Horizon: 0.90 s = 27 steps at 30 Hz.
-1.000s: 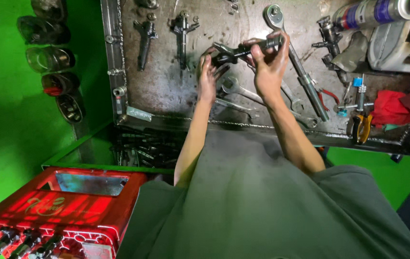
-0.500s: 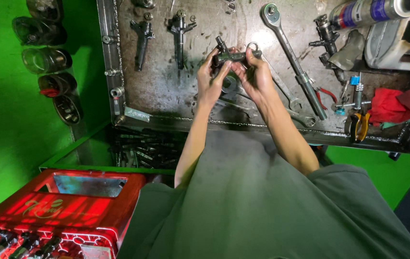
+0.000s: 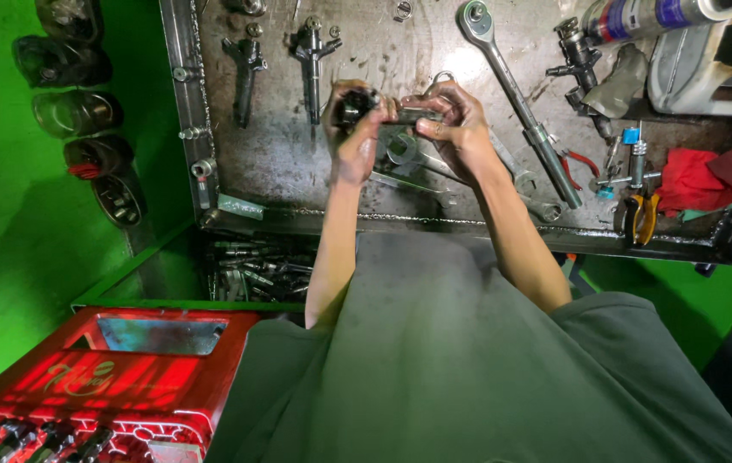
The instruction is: The person assembles a small mechanical component on a metal workbench. They attach a blue plastic piece to a cylindrical metal part, then insert a long metal rod into the assembly and tighten it using a wrench. The person repeats the tightening process several times to secure the components.
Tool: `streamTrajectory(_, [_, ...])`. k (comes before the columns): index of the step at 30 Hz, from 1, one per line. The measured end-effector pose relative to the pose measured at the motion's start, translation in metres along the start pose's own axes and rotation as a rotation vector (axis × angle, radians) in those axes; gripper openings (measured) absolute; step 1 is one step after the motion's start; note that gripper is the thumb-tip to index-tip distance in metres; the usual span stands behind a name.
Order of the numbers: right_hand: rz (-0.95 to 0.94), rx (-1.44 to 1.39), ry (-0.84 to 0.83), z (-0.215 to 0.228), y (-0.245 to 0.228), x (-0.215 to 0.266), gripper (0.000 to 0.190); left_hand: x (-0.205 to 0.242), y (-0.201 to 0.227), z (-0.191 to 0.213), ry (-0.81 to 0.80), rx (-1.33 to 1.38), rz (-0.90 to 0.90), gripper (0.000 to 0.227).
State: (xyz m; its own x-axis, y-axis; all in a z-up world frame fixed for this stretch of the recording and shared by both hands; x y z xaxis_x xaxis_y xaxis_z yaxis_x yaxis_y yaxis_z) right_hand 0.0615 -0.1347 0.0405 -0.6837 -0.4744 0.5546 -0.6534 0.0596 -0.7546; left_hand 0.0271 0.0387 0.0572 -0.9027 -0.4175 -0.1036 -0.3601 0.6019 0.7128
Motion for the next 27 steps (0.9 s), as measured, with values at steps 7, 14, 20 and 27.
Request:
streamTrajectory(7, [0.065,0.046,0.083,0.050,0.023,-0.007,0.021,0.012,-0.014,-0.006,-0.114,-0.016,0.078,0.034])
streamTrajectory(14, [0.201,0.577,0.603,0.193,0.032,0.042,0.015,0.033,-0.049,0.000,-0.054,-0.218,0.285,0.027])
streamTrajectory(20, [0.225,0.842,1.022,0.264,0.054,0.096,0.018,0.056,-0.070,-0.033,-0.080,-0.302,0.466,0.022])
streamTrajectory(27, [0.412,0.906,1.146,0.268,0.034,0.148,0.019,0.093,-0.097,-0.094,-0.264,-0.531,0.609,0.037])
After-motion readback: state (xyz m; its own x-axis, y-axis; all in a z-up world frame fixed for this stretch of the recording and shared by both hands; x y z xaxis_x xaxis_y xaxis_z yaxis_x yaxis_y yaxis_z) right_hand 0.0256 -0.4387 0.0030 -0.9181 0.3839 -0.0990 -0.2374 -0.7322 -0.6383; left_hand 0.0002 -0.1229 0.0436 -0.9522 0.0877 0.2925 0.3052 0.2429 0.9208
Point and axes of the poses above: each hand's wrist, its own x-axis away from the middle knuckle, its own z-axis out of the back of the hand, y = z × x, the point moved 9 cm from there along -x, towards the middle knuckle, and after that the axes turned 9 degrees about -z, right-handed, at the moved point
